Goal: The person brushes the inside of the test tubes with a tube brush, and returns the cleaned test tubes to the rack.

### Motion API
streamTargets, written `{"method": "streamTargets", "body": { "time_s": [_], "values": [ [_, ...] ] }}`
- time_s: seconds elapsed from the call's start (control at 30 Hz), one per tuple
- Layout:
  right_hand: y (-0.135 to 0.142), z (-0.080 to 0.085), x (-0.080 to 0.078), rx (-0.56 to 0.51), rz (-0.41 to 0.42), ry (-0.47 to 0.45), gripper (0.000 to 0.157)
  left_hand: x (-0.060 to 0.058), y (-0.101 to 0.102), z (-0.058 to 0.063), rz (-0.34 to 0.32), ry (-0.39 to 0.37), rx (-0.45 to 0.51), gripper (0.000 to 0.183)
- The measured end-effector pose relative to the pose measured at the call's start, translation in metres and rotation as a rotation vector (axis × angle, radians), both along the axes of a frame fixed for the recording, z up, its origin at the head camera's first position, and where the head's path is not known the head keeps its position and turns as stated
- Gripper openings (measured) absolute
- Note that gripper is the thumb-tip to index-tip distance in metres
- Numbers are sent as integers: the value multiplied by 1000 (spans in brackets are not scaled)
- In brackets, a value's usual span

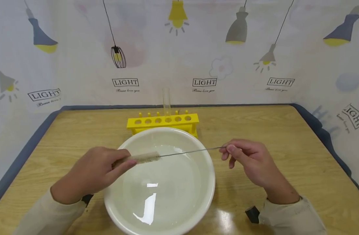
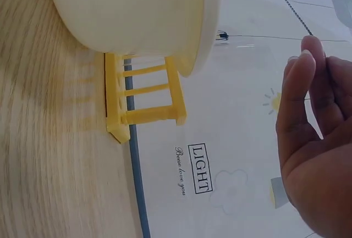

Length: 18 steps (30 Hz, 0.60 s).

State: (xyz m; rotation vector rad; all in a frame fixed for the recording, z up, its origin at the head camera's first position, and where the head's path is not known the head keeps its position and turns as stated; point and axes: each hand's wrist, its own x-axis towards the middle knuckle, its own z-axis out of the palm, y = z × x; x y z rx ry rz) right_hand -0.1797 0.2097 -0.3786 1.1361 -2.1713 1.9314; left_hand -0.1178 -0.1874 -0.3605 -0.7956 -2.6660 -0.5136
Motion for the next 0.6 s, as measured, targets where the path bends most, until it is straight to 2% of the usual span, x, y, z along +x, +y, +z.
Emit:
{"method": "streamTargets", "body": {
  "time_s": [0.17,0.3,0.47,0.6],
  "values": [
    [-3,-2,-2,-19,11,146,27,1,-1,2,29,-49,-42,43],
    [-6,-2,0,-21,33,263,24,2,-2,1,16,-122,-43,41],
    [-5,2,2,-22,14,284,23,3,0,2,-29,-187,-20,41],
    [-5,1,3,-52,41,271,22,4,1,4,-39,-220,-17,42]
  ]
}}
